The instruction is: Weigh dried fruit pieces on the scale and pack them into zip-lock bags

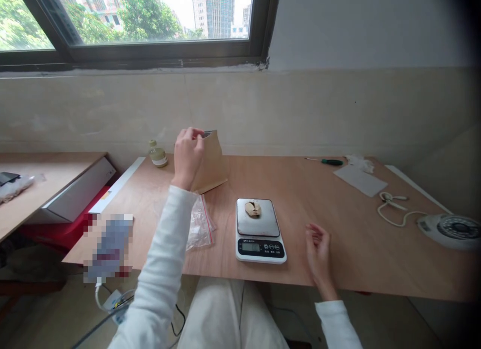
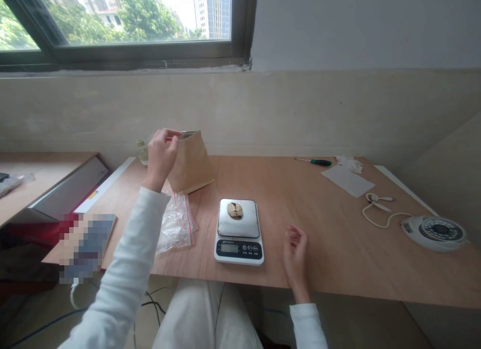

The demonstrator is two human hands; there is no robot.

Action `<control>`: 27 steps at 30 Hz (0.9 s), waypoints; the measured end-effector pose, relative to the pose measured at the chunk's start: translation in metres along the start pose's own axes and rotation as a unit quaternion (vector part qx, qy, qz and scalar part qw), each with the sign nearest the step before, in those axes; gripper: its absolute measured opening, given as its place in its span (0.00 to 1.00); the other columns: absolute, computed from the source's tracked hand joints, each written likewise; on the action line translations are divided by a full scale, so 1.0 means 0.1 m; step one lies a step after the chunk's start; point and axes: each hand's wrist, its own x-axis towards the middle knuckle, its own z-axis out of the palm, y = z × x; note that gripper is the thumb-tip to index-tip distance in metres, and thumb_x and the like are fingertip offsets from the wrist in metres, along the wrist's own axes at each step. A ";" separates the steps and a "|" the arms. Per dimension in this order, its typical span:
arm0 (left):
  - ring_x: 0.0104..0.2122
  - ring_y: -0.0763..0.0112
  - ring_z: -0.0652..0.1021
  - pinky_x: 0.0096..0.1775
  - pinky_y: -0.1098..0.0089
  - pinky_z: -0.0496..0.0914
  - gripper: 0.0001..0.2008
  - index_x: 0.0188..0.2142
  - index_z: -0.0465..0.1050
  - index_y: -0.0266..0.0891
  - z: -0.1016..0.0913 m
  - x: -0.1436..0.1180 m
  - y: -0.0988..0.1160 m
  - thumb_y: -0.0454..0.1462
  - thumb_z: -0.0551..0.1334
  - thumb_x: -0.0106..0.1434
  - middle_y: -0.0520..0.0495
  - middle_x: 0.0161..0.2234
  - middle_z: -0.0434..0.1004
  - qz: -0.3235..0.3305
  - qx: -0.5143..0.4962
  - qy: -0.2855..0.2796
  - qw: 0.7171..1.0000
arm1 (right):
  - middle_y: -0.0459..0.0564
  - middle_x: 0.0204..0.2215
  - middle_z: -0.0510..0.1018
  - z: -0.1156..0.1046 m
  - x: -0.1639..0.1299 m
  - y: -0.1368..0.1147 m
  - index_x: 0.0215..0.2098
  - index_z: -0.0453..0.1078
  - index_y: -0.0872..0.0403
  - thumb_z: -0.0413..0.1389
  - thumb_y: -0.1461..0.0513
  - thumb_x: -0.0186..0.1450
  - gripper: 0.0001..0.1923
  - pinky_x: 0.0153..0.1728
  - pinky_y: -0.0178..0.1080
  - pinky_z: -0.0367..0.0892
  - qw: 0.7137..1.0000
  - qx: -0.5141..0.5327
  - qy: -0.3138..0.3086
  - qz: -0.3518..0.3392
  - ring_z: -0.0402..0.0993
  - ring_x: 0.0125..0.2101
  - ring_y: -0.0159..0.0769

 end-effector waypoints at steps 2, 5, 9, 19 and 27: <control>0.40 0.64 0.75 0.45 0.65 0.68 0.13 0.37 0.74 0.36 0.13 0.23 -0.03 0.33 0.51 0.61 0.42 0.39 0.76 -0.016 0.038 -0.105 0.994 | 0.56 0.47 0.69 0.00 0.00 -0.02 0.48 0.60 0.53 0.52 0.47 0.61 0.24 0.42 0.41 0.64 1.000 0.006 0.004 0.006 0.68 0.43 0.40; 0.39 0.64 0.76 0.43 0.66 0.68 0.14 0.37 0.76 0.37 0.27 0.34 -0.14 0.31 0.52 0.58 0.42 0.39 0.78 -0.024 0.099 -0.242 0.965 | 0.56 0.46 0.69 0.01 0.00 -0.04 0.48 0.60 0.53 0.52 0.47 0.61 0.23 0.41 0.41 0.64 1.000 0.011 0.018 0.007 0.68 0.42 0.39; 0.37 0.65 0.77 0.42 0.69 0.68 0.10 0.34 0.77 0.38 0.36 0.35 -0.28 0.31 0.58 0.54 0.43 0.37 0.80 -0.001 0.112 -0.323 0.940 | 0.56 0.46 0.69 0.01 0.00 -0.07 0.48 0.60 0.53 0.51 0.49 0.62 0.22 0.42 0.41 0.64 0.999 0.012 0.034 0.008 0.68 0.42 0.40; 0.55 0.50 0.65 0.54 0.53 0.59 0.15 0.48 0.69 0.36 0.31 0.45 -0.35 0.34 0.53 0.63 0.34 0.53 0.66 0.075 0.129 -0.039 0.988 | 0.55 0.44 0.68 0.01 0.02 -0.05 0.47 0.59 0.53 0.51 0.52 0.62 0.20 0.41 0.41 0.64 0.998 0.020 0.061 0.012 0.67 0.41 0.39; 0.43 0.60 0.74 0.47 0.64 0.66 0.16 0.39 0.75 0.37 0.24 0.54 -0.57 0.34 0.48 0.62 0.41 0.39 0.78 0.054 0.128 -0.177 0.974 | 0.54 0.43 0.68 0.01 0.02 0.02 0.48 0.59 0.53 0.51 0.52 0.61 0.20 0.40 0.41 0.64 0.998 0.025 0.058 0.016 0.67 0.41 0.39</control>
